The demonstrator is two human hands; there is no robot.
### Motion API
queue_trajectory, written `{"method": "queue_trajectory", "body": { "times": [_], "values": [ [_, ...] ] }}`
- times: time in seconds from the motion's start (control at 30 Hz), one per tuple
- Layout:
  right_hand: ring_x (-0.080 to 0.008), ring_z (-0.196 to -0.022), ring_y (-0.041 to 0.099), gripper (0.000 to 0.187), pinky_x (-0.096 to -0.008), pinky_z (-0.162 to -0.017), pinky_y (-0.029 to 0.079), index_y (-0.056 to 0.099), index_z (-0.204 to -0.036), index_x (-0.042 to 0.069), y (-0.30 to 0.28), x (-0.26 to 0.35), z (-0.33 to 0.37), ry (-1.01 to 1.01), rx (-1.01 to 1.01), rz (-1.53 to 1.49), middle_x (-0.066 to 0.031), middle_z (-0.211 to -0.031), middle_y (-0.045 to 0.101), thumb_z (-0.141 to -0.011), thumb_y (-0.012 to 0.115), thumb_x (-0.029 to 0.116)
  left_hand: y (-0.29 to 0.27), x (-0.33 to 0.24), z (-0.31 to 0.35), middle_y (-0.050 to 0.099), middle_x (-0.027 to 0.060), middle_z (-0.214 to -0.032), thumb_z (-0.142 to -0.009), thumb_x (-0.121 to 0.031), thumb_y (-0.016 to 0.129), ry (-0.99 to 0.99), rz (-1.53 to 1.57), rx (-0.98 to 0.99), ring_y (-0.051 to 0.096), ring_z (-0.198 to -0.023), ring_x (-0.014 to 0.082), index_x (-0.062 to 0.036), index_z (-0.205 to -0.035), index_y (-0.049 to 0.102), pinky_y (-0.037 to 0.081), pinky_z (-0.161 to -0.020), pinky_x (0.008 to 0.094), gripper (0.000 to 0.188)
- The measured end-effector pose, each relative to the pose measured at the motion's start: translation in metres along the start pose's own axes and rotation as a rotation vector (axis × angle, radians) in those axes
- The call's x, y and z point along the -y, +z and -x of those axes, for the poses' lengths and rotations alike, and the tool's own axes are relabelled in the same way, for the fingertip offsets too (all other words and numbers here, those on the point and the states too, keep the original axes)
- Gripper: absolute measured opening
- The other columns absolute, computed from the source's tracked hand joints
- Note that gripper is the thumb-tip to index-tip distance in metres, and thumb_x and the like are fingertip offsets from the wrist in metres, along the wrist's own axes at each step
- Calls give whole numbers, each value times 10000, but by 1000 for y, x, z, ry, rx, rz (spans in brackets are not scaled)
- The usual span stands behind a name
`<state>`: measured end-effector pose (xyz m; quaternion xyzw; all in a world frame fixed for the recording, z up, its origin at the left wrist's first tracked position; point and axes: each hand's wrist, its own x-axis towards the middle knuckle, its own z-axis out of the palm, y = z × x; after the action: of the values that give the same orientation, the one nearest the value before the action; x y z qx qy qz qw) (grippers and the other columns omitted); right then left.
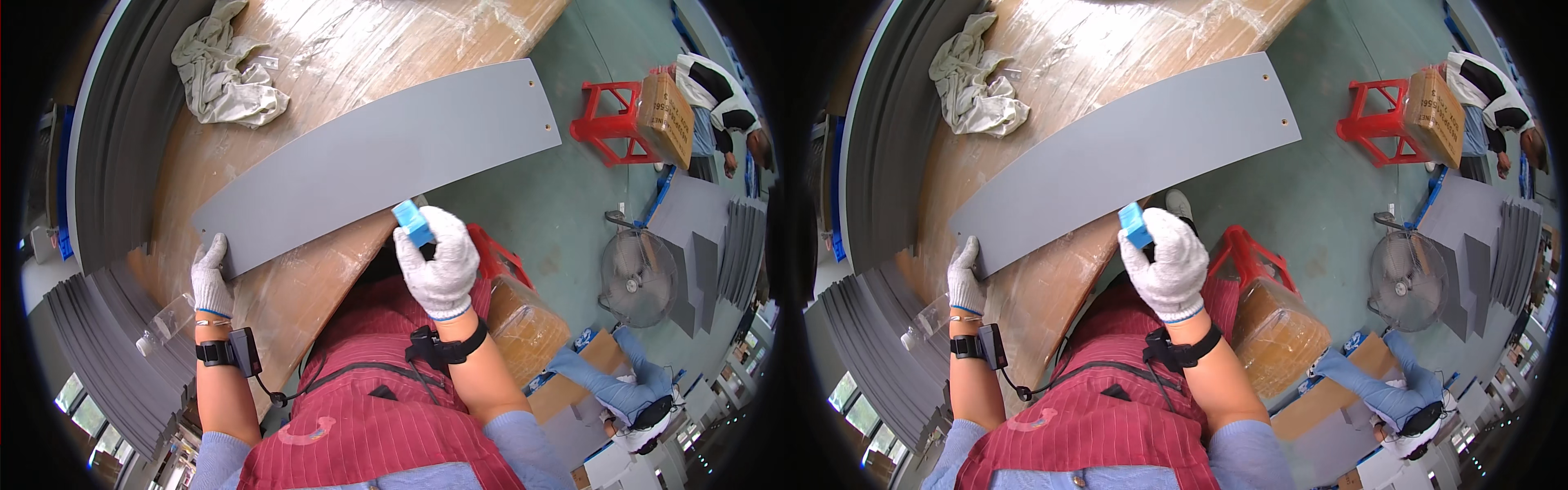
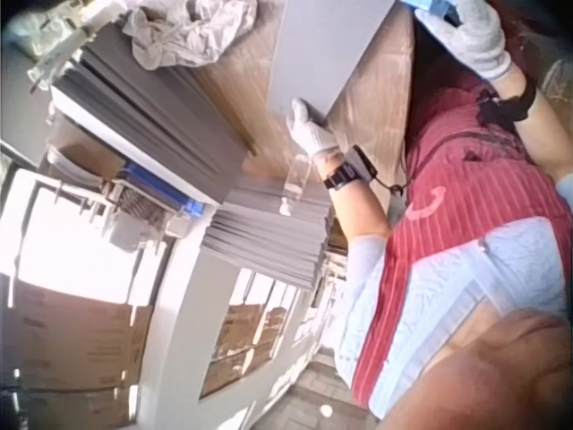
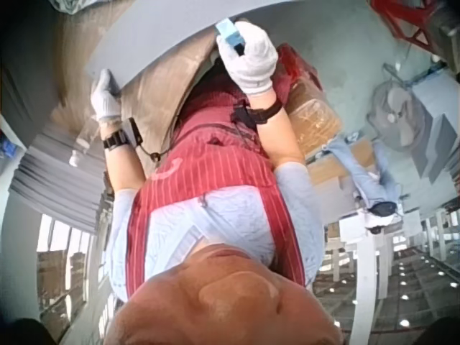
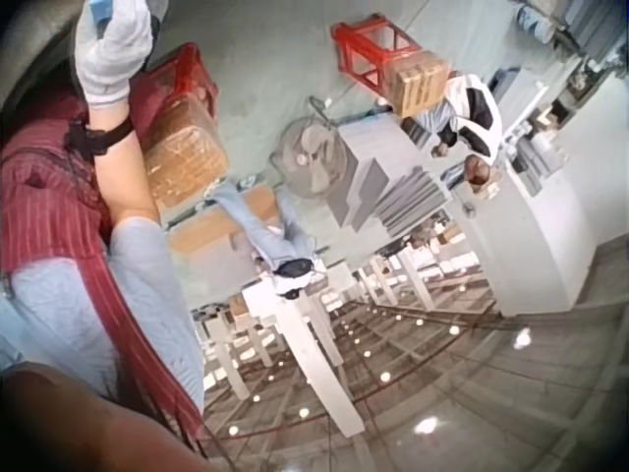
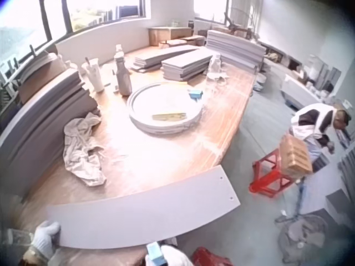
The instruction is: The person deburrs and cleans gray metal panels on a workbench. They use a small metal scraper to remove burrs from edges and corners, then wipe the panels with a cloth. The person also uses a blue sanding block to smooth edges and corners, flipping the panel to work on both sides. Finished panels are stacked on the left side of the table.
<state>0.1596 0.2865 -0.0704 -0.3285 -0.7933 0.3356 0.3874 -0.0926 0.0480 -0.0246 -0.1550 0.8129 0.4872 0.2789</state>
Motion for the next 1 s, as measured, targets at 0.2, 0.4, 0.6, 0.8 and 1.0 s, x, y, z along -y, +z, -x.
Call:
{"method": "queue_trajectory", "body": {
  "times": [0.2,0.4,0.6,0.8,1.0],
  "values": [
    [-173,-988,614,428,-303,-861,530,539,-1226,4,-15,-35,-27,335,-288,2,-103,-1140,591,-870,769,63,-9,-1,1,685,84,-1072,-929,-252,688,-12,206,111,663,-934,189,14,-1263,582,552,-823,340,440],
    [-159,-982,621,405,-299,-883,529,528,-1224,-5,-18,-21,-33,232,-330,-49,-91,-1116,598,-890,748,56,-27,-12,31,703,138,-998,-917,-241,656,-187,421,351,711,-798,236,33,-1219,587,586,-641,349,414],
    [-138,-930,613,374,-277,-832,527,555,-1194,-7,-27,65,-32,116,-125,-3,-82,-1084,609,-883,753,54,-42,-18,73,703,169,-813,-883,-282,659,-221,550,470,698,-570,231,67,-1170,583,533,-404,286,459],
    [-208,-798,642,422,-310,-702,534,598,-1123,23,-13,182,2,-161,182,-133,-124,-984,634,-768,823,60,-43,-32,104,701,166,-883,-890,-216,651,-224,729,716,713,-667,222,71,-1179,577,588,-514,334,414],
    [-281,-803,689,464,-364,-698,553,617,-1131,80,-2,263,8,-493,437,-264,-88,-973,683,-718,827,75,-36,-34,120,689,193,-1015,-911,-112,625,-254,949,746,728,-853,260,92,-1190,562,627,-752,371,351]
  ]
}}
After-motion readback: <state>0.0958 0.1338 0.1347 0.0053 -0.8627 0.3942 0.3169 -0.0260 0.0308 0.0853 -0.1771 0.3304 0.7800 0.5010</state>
